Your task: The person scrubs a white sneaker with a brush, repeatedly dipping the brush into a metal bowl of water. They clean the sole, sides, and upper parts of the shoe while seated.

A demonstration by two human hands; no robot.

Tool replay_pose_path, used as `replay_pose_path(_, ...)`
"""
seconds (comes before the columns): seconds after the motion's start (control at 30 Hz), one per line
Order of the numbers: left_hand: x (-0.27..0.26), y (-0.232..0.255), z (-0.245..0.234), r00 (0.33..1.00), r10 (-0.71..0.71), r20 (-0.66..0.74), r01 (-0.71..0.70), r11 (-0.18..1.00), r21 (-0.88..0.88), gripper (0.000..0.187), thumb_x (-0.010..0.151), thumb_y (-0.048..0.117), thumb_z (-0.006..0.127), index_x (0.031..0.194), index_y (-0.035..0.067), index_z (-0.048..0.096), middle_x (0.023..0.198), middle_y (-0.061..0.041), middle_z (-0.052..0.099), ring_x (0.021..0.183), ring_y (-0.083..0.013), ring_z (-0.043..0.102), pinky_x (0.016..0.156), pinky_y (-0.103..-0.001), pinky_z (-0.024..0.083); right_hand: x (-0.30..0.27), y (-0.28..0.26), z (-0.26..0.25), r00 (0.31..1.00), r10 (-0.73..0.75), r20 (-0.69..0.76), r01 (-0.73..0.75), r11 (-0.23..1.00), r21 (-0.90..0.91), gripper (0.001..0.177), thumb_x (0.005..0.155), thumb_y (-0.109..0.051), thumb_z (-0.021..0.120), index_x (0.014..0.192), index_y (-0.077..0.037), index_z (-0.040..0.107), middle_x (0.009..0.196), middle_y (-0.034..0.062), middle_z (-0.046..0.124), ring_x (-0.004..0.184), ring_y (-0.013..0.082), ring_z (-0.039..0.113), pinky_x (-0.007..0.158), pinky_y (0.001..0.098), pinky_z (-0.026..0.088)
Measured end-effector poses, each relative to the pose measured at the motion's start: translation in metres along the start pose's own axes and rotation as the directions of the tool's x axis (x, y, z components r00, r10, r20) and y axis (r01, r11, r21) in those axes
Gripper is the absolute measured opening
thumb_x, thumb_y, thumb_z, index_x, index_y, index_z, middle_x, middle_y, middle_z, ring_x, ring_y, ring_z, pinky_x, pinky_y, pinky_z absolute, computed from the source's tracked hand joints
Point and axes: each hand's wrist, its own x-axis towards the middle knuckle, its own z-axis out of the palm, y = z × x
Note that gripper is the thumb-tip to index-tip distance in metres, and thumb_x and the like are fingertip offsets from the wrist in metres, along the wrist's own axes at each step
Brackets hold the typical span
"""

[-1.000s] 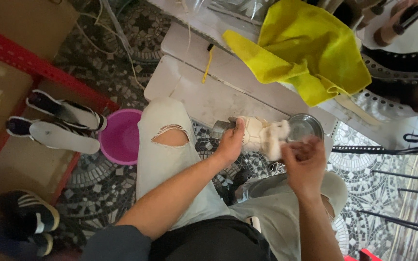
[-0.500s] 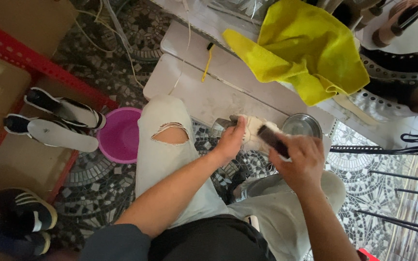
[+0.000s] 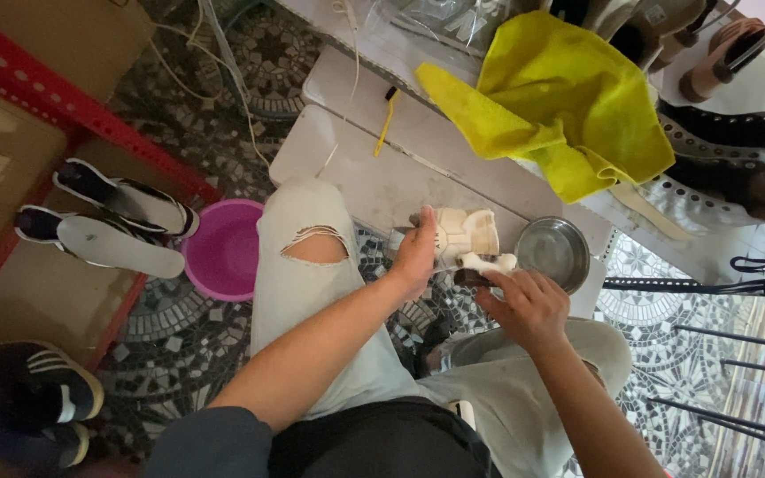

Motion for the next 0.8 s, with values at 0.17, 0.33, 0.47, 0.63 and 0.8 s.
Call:
replay_pose_path(0.17, 0.014, -0.016, -0.014, 0.995, 0.039, -0.094, -0.044, 0.998, -0.047, 0.105, 0.11, 0.077, 0.043, 0.163, -0.014, 0.04, 0.172, -0.04, 0.041, 0.165, -0.0515, 0.033, 0.133, -0.066, 0.032, 0.05, -0.024, -0.043, 0.977, 0.177, 0.123, -0.206, 0.931, 0.3, 0.023, 0.082, -0.013, 0.097, 0.099, -0.008, 0.082, 0.08, 0.0091, 0.075, 0.066, 0.0294, 0.072, 0.055, 0.0394, 0.056)
replay_pose_path(0.33, 0.07, -0.072, -0.043, 0.992, 0.121, 0.047, -0.129, 0.966, 0.225, 0.089, 0.109, 0.079, 0.058, 0.141, -0.004, 0.069, 0.139, -0.026, 0.068, 0.146, -0.0427, 0.06, 0.122, -0.061, 0.046, 0.048, -0.015, -0.057, 0.904, 0.422, 0.077, -0.41, 0.798, 0.442, 0.027, 0.088, -0.01, 0.095, 0.105, -0.003, 0.075, 0.078, 0.0112, 0.064, 0.063, 0.0249, 0.059, 0.056, 0.0367, 0.049)
replay_pose_path(0.47, 0.085, -0.077, -0.051, 0.964, 0.249, 0.09, -0.264, 0.873, 0.41, 0.069, 0.111, 0.073, 0.063, 0.06, 0.026, 0.056, 0.053, 0.009, 0.048, 0.045, -0.0095, 0.042, 0.052, -0.027, 0.043, 0.015, 0.002, -0.009, 0.783, 0.583, 0.217, -0.6, 0.615, 0.512, 0.026, 0.089, -0.015, 0.095, 0.108, -0.004, 0.08, 0.081, 0.0136, 0.069, 0.065, 0.0189, 0.061, 0.054, 0.0346, 0.049)
replay_pose_path(0.63, 0.095, -0.079, -0.064, 0.927, 0.351, 0.134, -0.375, 0.833, 0.407, 0.076, 0.112, 0.067, 0.065, 0.051, 0.023, 0.051, 0.046, 0.003, 0.043, 0.041, -0.0139, 0.036, 0.052, -0.033, 0.038, -0.035, 0.01, 0.035, 0.613, 0.717, 0.332, -0.759, 0.419, 0.498, 0.027, 0.097, -0.015, 0.089, 0.116, 0.002, 0.081, 0.084, 0.0136, 0.07, 0.068, 0.0154, 0.055, 0.056, 0.0363, 0.048)
replay_pose_path(0.8, 0.075, -0.055, -0.072, 0.949, 0.291, 0.12, -0.312, 0.827, 0.468, 0.067, 0.106, 0.067, 0.071, 0.057, 0.026, 0.051, 0.051, 0.007, 0.048, 0.049, -0.0127, 0.041, 0.058, -0.033, 0.038, -0.05, -0.01, 0.052, 0.498, 0.745, 0.443, -0.771, 0.146, 0.62, 0.035, 0.094, -0.03, 0.089, 0.115, -0.002, 0.083, 0.084, 0.0125, 0.072, 0.069, 0.0173, 0.063, 0.057, 0.0354, 0.054)
